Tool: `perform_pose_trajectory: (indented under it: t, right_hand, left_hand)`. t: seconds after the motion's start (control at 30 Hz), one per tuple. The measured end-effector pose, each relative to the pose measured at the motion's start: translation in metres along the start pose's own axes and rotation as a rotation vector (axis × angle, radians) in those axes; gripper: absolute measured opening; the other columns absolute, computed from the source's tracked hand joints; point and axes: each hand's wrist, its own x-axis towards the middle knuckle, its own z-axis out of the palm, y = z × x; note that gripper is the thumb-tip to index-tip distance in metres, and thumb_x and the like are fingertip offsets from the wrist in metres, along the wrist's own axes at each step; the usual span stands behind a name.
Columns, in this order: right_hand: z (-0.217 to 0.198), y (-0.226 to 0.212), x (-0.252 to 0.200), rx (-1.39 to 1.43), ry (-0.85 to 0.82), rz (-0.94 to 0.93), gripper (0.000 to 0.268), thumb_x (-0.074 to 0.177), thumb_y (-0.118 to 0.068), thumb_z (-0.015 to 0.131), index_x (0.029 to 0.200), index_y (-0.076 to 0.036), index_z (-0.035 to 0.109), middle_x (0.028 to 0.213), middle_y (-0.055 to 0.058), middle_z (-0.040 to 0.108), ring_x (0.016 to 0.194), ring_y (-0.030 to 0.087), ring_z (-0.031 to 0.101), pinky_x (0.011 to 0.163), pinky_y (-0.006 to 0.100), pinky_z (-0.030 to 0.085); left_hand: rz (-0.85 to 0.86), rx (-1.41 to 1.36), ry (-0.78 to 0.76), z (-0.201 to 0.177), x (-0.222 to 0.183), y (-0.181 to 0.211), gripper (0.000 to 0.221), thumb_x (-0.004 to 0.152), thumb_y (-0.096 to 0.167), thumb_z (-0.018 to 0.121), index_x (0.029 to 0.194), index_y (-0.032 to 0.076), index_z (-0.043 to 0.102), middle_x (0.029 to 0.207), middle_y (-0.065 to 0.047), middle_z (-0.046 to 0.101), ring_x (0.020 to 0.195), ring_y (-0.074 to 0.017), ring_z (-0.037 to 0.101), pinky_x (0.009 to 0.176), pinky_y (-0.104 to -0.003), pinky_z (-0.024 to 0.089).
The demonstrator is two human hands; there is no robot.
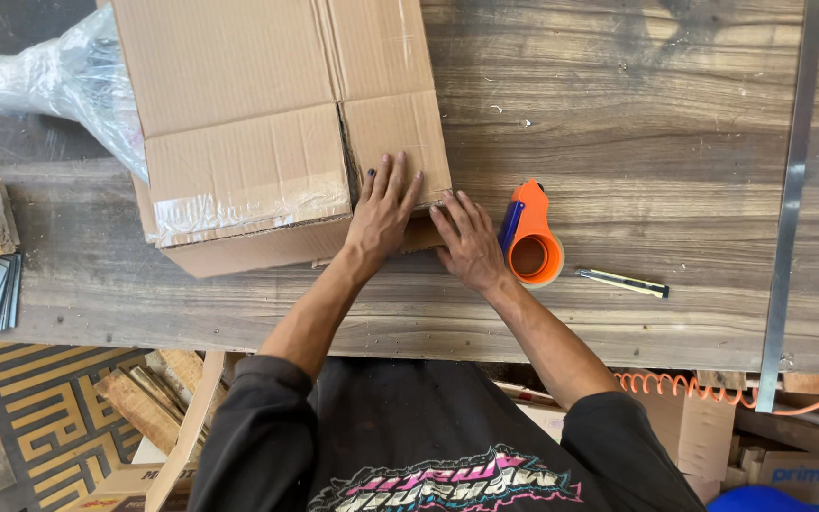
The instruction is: The person packages an oval sign by wrapping it in bubble wrap, folding a cardboard box around it, and securing the box with packing tape using a tape dispenser.
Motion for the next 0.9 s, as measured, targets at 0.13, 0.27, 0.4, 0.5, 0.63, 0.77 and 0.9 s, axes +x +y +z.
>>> perform_pose_trajectory:
  t: [0.13,0.27,0.4,0.5,0.63,0.77,0.9]
  right_hand:
    - [-0.006,-0.003,0.001,0.013,-0.017,0.013,0.089,0.068,-0.018,0.086,0.15,-0.012,0.05,0.158,0.02,0.037,0.143,0.044,0.039,0.111,0.059,0.038]
    - [-0.005,-0.002,0.001,0.022,-0.054,0.024,0.091,0.072,-0.019,0.086,0.153,-0.011,0.045,0.159,0.022,0.036,0.144,0.046,0.037,0.111,0.062,0.036]
    - [-0.008,-0.005,0.0,0.009,-0.058,0.009,0.089,0.072,-0.018,0.086,0.151,-0.009,0.046,0.16,0.023,0.035,0.144,0.046,0.038,0.11,0.061,0.037]
    - [-0.004,-0.004,0.001,-0.024,-0.07,0.005,0.097,0.066,-0.019,0.089,0.152,-0.008,0.044,0.159,0.025,0.033,0.144,0.047,0.037,0.11,0.062,0.037]
    - [0.005,-0.007,-0.003,-0.026,-0.092,-0.001,0.101,0.064,-0.019,0.091,0.152,-0.006,0.043,0.161,0.028,0.028,0.144,0.049,0.035,0.11,0.063,0.038]
    - [0.011,-0.01,-0.003,-0.066,-0.085,0.01,0.104,0.062,-0.022,0.092,0.151,-0.003,0.042,0.16,0.032,0.025,0.144,0.052,0.033,0.109,0.064,0.038]
    - [0.014,-0.007,-0.004,-0.006,-0.051,0.013,0.1,0.059,-0.02,0.093,0.146,-0.006,0.046,0.158,0.032,0.027,0.143,0.053,0.034,0.106,0.066,0.039]
  left_hand:
    - [0.075,-0.057,-0.023,-0.058,-0.024,0.001,0.105,0.065,0.035,0.09,0.157,0.017,0.043,0.168,-0.019,0.023,0.156,-0.0444,0.012,0.124,-0.059,0.021]
    - [0.022,-0.109,0.162,-0.081,-0.041,-0.021,0.112,0.061,0.039,0.094,0.157,0.018,0.041,0.166,-0.017,0.025,0.154,-0.0452,0.014,0.121,-0.062,0.018]
    - [-0.192,0.006,-0.075,-0.017,-0.038,-0.072,0.142,0.049,0.045,0.099,0.165,0.011,0.024,0.171,-0.024,0.005,0.156,-0.0457,0.005,0.122,-0.067,0.016]
    - [-0.205,-0.015,-0.095,-0.04,-0.037,-0.07,0.127,0.06,0.038,0.097,0.163,0.009,0.028,0.17,-0.026,0.012,0.155,-0.0453,0.012,0.121,-0.064,0.022]
    - [-0.197,0.004,-0.047,-0.027,-0.042,-0.067,0.115,0.068,0.028,0.093,0.162,0.007,0.03,0.168,-0.028,0.016,0.154,-0.0475,0.015,0.121,-0.064,0.023]
    - [-0.146,0.049,-0.012,0.009,-0.045,-0.074,0.112,0.073,0.017,0.088,0.164,0.01,0.023,0.17,-0.026,0.012,0.156,-0.044,0.009,0.123,-0.062,0.011]
    - [-0.094,0.054,-0.019,0.014,-0.046,-0.077,0.116,0.073,0.01,0.085,0.166,0.017,0.015,0.17,-0.027,0.009,0.156,-0.0455,0.008,0.122,-0.065,0.013]
